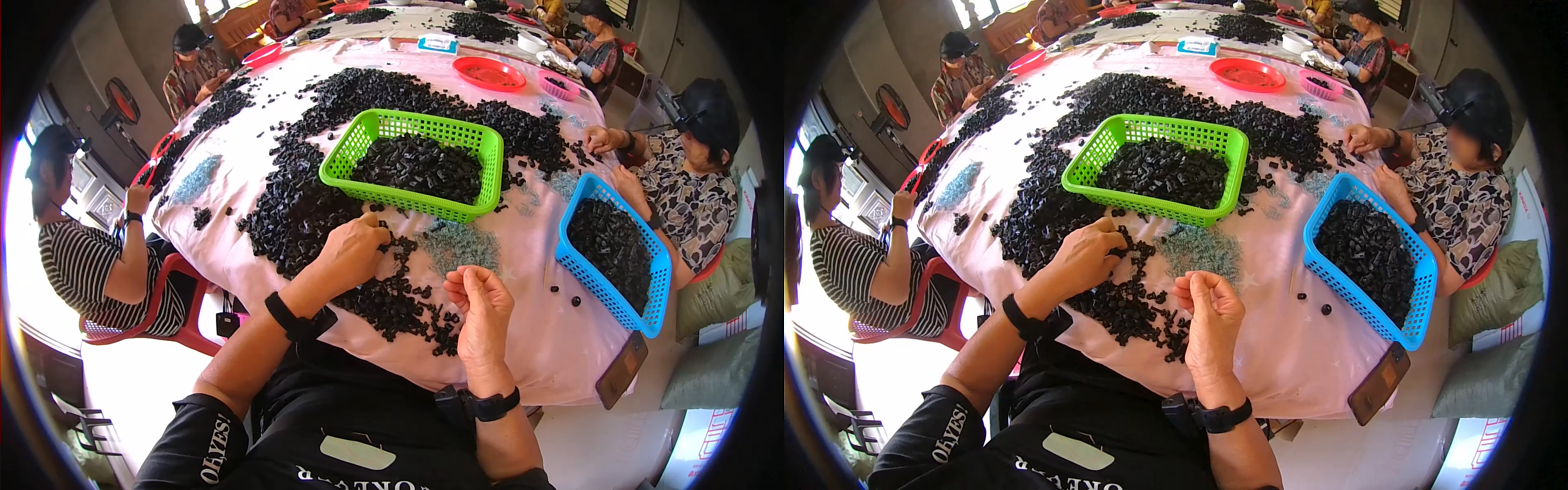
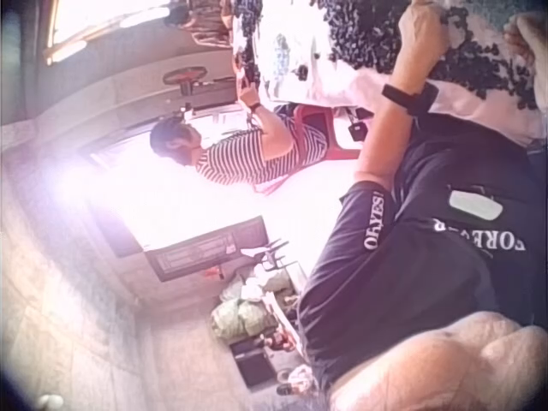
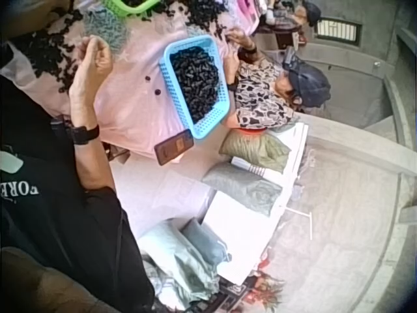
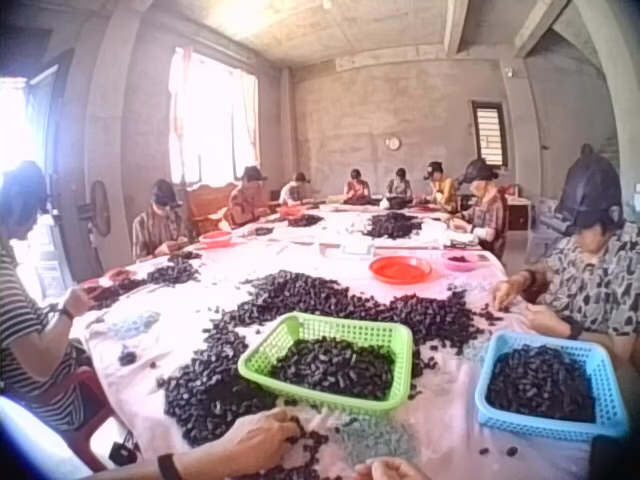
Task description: Sorting small black shoe components and translucent blue parts into piles and baskets on a table.
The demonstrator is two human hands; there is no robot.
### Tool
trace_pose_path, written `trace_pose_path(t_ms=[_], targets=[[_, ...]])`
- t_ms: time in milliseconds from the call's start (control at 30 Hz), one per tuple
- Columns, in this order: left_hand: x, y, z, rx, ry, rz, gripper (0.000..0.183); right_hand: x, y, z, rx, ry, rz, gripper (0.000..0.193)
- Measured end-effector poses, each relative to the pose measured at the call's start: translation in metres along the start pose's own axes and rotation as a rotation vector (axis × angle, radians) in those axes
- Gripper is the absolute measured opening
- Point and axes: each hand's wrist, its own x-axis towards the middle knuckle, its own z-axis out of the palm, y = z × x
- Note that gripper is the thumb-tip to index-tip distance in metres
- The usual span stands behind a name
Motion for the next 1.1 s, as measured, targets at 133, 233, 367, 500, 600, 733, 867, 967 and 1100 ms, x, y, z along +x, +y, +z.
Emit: trace_pose_path(t_ms=[133, 233, 367, 500, 600, 733, 867, 967, 1100], targets=[[0.0, 0.0, 0.005, 0.022, 0.007, -0.024, 0.022, -0.001, 0.001, 0.0, 0.008, 0.005, 0.006, 0.015], [-0.002, -0.002, 0.004, -0.008, 0.03, -0.03, 0.019, 0.0, 0.001, 0.001, -0.02, -0.008, 0.019, 0.015], [-0.005, -0.001, -0.001, -0.121, 0.107, -0.02, 0.016, 0.0, 0.003, -0.003, -0.031, -0.027, 0.044, 0.014], [-0.004, 0.003, -0.007, -0.183, 0.175, 0.018, 0.016, -0.001, 0.004, 0.0, -0.055, -0.087, 0.052, 0.013], [-0.004, 0.022, -0.012, -0.399, 0.073, -0.034, 0.016, -0.002, 0.006, 0.0, -0.099, -0.109, 0.064, 0.012], [-0.008, 0.045, -0.01, -0.66, 0.014, 0.046, 0.022, -0.002, 0.009, 0.003, -0.13, -0.148, 0.088, 0.02], [-0.011, 0.065, -0.012, -0.734, 0.041, 0.097, 0.025, -0.002, 0.011, 0.005, -0.063, -0.148, 0.034, 0.022], [-0.009, 0.069, -0.008, -0.712, 0.045, 0.134, 0.024, -0.002, 0.009, 0.004, -0.126, -0.116, -0.021, 0.02], [-0.007, 0.069, -0.008, -0.67, 0.127, 0.141, 0.018, -0.001, 0.007, 0.001, -0.155, -0.114, -0.084, 0.014]])
